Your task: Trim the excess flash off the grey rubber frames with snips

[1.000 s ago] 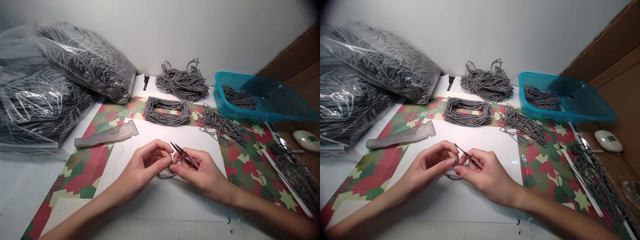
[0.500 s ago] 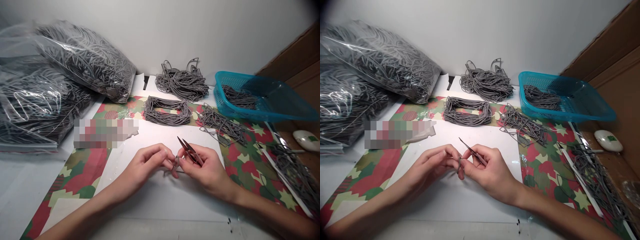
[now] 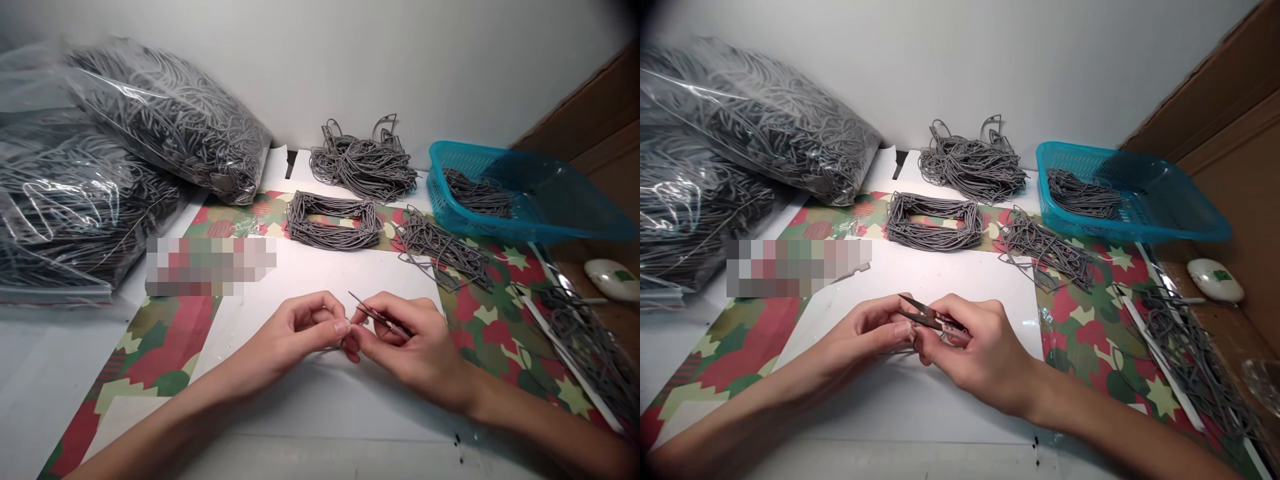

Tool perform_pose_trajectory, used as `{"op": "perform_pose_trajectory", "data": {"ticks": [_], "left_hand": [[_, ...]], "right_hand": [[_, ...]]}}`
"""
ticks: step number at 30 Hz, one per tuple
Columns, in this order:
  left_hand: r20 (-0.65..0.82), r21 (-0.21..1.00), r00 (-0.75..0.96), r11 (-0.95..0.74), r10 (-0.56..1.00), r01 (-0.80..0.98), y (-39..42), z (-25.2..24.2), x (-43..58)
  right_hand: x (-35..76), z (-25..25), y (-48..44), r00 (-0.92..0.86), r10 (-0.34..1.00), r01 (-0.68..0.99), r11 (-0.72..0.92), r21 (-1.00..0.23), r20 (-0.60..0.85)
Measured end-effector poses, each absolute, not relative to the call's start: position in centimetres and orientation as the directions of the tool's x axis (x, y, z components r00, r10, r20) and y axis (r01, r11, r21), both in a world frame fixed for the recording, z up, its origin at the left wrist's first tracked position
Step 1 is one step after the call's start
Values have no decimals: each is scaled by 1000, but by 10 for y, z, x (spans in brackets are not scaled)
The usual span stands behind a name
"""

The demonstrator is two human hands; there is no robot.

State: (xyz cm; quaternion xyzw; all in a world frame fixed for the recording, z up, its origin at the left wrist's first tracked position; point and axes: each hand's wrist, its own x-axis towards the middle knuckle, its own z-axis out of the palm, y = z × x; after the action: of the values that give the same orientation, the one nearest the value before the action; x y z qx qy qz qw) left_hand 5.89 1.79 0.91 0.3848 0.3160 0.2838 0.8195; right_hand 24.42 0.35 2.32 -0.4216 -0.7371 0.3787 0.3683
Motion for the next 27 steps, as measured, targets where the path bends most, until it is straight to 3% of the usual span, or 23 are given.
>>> {"op": "perform_pose_trajectory", "data": {"ticks": [13, 20, 27], "left_hand": [[-326, 847, 532, 491, 782, -204, 22, 10, 62], [-298, 906, 413, 392, 861, -161, 19, 13, 64], [-186, 968, 361, 234, 914, -92, 15, 11, 63]], "right_hand": [[247, 26, 8, -340, 917, 382, 338, -860, 209], [243, 33, 5, -290, 956, 340, 148, -929, 47], [242, 36, 4, -363, 930, 309, 58, -949, -61]]}}
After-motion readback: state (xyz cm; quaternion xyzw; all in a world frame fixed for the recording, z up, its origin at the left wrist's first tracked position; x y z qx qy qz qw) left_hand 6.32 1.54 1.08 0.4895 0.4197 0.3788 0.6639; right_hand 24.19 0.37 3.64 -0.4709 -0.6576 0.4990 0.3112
